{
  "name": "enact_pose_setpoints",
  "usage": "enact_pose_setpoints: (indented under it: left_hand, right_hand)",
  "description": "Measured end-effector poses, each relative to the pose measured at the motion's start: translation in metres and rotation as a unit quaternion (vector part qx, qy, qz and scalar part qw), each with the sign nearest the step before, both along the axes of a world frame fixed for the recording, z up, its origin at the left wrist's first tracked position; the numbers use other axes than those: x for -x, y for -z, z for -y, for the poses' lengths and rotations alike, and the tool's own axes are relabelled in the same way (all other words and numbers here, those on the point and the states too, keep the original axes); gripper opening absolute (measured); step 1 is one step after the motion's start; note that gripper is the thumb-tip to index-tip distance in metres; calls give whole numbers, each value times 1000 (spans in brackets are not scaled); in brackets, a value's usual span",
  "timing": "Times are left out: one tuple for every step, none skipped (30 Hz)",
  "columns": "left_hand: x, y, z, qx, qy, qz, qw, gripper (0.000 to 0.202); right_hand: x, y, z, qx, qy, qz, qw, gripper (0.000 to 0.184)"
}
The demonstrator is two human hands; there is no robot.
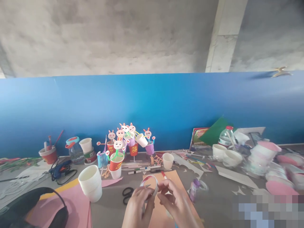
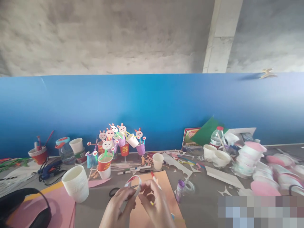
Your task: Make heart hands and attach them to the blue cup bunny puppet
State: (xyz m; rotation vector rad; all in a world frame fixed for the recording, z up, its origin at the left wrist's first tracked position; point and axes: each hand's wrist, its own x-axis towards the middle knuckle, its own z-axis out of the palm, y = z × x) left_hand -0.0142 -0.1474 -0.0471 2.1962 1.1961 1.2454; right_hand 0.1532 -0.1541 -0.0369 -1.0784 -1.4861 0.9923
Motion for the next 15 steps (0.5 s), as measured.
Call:
enact_pose_setpoints:
  left_hand:
    - [0,0,0,0,-4,1,1000,22]
    - [-1,0,0,0,-6,1,1000,22]
    - [-1,0,0,1,-8,2,1000,21]
    - [-2,0,0,1,-9,4,1000,20]
    - [-2,0,0,2,-9,7,1000,19]
    - [-2,-1,0,4,-8,12,1000,19]
    - [-2,-2,0,7,-8,18,1000,19]
    - [-3,-3,1,10,-10,25,1000,20]
    - [-3,-4,1,14,-13,32,999,21]
    - [-3,-6,2,17,-16,39,999,21]
    - [-4,-7,2,20,-19,44,999,22]
    - [-4,-8,2,22,-22,47,998,22]
    - [-4,-8,3,23,-23,49,998,22]
    - [-4,-9,3,26,-23,52,998,22]
    - [-3,-9,3,29,-21,55,998,22]
  right_hand:
    - [0,0,0,-5,0,10,1000,31]
    - [0,0,0,-11,3,22,1000,29]
    - [0,0,0,-12,9,35,999,28]
    - [0,1,0,-11,16,47,999,28]
    - [-1,1,0,-8,20,57,998,29]
    - [-1,2,1,-5,24,62,998,30]
    - [0,3,1,-7,25,64,998,30]
    - [0,3,2,-11,25,63,998,31]
    - [1,3,3,-19,25,60,998,32]
    - [2,3,4,-28,24,54,998,32]
    - [2,2,5,-35,24,48,998,33]
    - [3,1,6,-38,23,42,998,33]
    - [4,0,7,-38,23,37,998,33]
    - [4,-2,8,-37,23,32,999,33]
    - [5,-3,9,-35,23,28,999,33]
